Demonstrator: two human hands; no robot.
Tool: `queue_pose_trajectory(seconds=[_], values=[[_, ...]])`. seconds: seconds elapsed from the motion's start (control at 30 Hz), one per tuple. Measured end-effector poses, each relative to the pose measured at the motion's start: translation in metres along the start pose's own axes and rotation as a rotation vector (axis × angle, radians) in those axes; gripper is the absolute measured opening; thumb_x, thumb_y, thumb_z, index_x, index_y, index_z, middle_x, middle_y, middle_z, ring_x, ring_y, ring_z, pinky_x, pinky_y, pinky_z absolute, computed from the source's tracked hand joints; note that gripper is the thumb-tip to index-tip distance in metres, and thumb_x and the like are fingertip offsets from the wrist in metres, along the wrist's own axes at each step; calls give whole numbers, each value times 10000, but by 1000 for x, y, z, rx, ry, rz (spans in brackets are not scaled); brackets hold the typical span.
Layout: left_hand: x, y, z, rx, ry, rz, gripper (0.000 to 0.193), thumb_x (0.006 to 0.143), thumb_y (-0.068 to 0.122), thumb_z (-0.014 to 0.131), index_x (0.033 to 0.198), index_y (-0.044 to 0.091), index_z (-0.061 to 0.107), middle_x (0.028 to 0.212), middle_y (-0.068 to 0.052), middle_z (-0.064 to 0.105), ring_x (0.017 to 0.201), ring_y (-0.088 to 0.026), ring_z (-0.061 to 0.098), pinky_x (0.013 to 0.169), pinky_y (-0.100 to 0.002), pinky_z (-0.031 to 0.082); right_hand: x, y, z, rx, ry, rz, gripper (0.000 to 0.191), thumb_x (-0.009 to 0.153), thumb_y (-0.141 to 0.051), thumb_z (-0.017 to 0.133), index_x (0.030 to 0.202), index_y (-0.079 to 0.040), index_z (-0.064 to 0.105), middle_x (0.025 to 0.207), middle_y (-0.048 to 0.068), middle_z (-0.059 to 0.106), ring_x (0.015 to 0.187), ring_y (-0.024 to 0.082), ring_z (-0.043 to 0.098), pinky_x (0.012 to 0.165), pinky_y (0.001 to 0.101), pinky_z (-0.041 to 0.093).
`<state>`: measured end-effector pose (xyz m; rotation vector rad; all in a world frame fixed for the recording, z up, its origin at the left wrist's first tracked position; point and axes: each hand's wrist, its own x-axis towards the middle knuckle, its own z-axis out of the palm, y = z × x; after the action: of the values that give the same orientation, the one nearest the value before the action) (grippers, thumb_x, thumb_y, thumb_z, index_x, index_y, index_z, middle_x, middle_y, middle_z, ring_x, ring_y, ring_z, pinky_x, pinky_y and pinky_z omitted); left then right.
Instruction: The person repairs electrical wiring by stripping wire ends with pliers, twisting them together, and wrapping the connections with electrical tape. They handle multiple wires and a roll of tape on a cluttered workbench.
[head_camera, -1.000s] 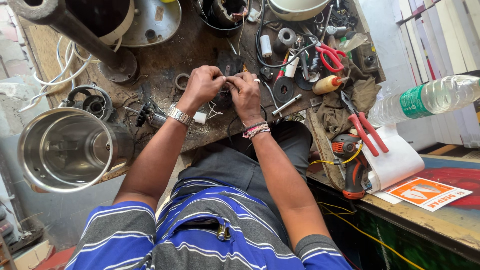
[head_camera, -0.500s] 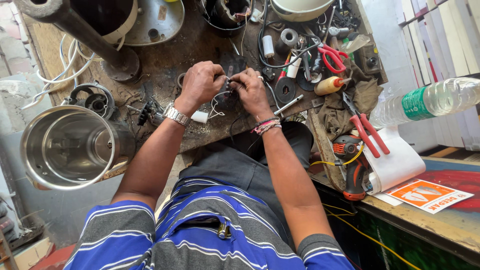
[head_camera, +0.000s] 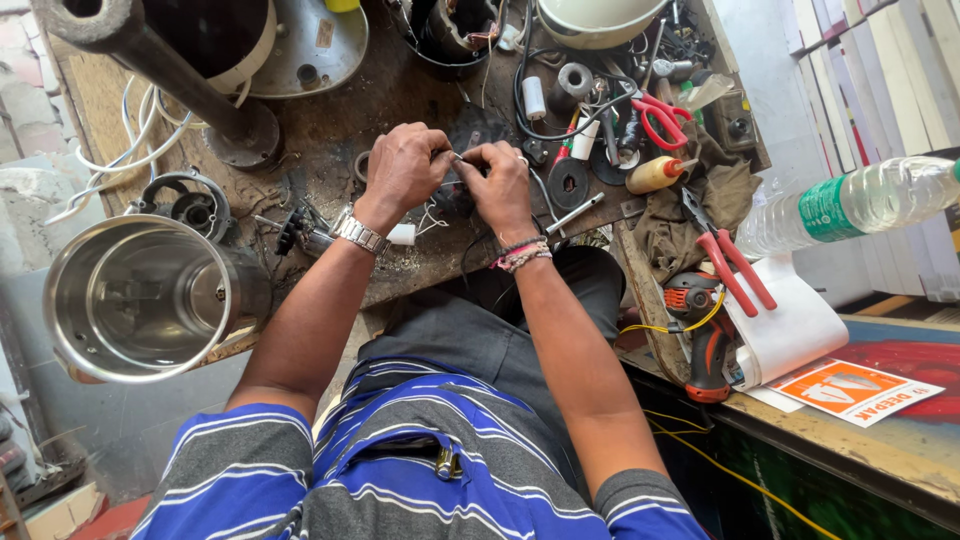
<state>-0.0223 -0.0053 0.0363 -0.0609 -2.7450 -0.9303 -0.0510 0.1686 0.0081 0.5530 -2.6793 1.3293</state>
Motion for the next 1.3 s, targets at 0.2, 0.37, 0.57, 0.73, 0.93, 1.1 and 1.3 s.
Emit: queue_pose_trajectory(seconds=[0.2,0.37,0.57,0.73,0.93,1.1,1.3], values=[[-3,-2,5,-59,-18,2,129,866,216,773,885,89,787,834,-94,688,860,-296,662,741,-451,509,2,2,-9,-1,-35,-8,137,837,-173,812,900,-59,770,910,88,684,938,290,632,829,420,509],[-3,3,0,-129,-55,-17,140,880,225,778,918,91,794,820,-100,664,840,-290,657,732,-435,504,5,6,-4,-37,-36,11,118,827,-139,810,913,-66,776,903,85,690,938,289,634,831,411,514],[-23,16,-11,-204,181,-2,201,955,153,737,1113,29,739,953,-108,681,803,-243,662,681,-364,520,-5,5,-17,254,84,75,163,968,-97,707,1118,-57,758,1033,62,728,932,158,716,818,264,568],[-64,12,-16,-255,288,-17,117,1015,125,693,1070,24,713,926,-93,688,756,-206,648,626,-317,528,-66,14,-49,371,177,118,96,954,-81,749,1018,-10,749,945,52,741,854,109,682,773,247,551],[-92,-21,-35,-122,266,-385,229,1010,224,764,871,49,714,643,-78,637,515,-233,581,488,-372,429,-169,13,-58,503,-44,394,120,963,-94,695,919,15,718,805,24,711,607,63,602,543,224,489],[-101,-41,-45,-28,350,-304,171,1020,168,740,959,15,697,849,-121,675,711,-272,648,651,-380,508,-214,9,-48,554,-287,421,155,960,-113,711,1020,23,753,750,23,699,646,61,629,584,213,505],[-82,-52,-27,271,81,-202,184,897,159,750,1038,41,738,1042,-183,652,929,-315,651,757,-401,562,-209,21,-42,550,-229,392,176,959,-136,718,1031,20,756,780,11,714,673,60,644,616,215,519]])
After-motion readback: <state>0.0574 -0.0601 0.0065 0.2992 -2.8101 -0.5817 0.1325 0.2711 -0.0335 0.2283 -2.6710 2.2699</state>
